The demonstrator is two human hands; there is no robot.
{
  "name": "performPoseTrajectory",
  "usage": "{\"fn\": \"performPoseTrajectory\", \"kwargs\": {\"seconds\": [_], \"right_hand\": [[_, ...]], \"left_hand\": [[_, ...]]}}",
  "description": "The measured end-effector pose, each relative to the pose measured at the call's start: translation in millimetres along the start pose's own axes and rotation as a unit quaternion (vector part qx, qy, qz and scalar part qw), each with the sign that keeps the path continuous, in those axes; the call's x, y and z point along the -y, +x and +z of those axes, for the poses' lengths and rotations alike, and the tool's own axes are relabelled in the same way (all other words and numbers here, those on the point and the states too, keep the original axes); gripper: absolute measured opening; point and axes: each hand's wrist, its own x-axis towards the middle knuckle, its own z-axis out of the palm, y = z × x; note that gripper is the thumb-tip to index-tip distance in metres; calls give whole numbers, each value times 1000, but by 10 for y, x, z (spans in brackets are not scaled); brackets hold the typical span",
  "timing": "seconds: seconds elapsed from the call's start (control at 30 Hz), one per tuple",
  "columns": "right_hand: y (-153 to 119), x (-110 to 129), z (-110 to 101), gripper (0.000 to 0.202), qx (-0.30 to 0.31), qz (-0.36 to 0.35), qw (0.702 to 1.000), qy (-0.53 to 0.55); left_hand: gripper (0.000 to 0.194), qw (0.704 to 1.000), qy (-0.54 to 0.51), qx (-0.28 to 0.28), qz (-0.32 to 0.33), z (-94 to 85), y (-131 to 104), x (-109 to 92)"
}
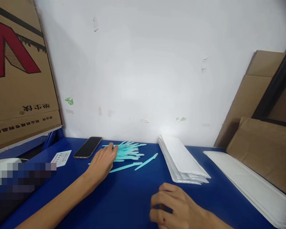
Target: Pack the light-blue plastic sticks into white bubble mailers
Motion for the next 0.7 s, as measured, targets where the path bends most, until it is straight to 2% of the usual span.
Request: {"fn": "performPoseTrajectory", "kwargs": {"seconds": [0.17,0.27,0.33,0.4,0.47,0.57,0.63,0.7], "right_hand": [[-18,-17,6,17,4,10,1000,3],[-15,-7,1,16,8,18,1000,10],[1,27,-5,19,6,55,998,25],[18,71,-2,27,17,152,986,66],[23,102,20,38,38,284,948,140],[2,87,84,45,54,439,852,282],[-18,44,129,49,38,494,788,365],[-27,3,157,53,5,523,739,426]], "left_hand": [[60,999,-15,-36,-23,-59,15,58],[52,987,-120,-105,-33,-119,11,93],[37,952,-255,-162,-43,-171,0,100],[32,898,-398,-173,-73,-229,-15,80],[38,833,-527,-132,-109,-285,-36,27],[44,732,-669,-47,-121,-344,-79,-121],[41,670,-733,-5,-118,-356,-119,-250],[39,641,-757,36,-125,-349,-166,-379]]}}
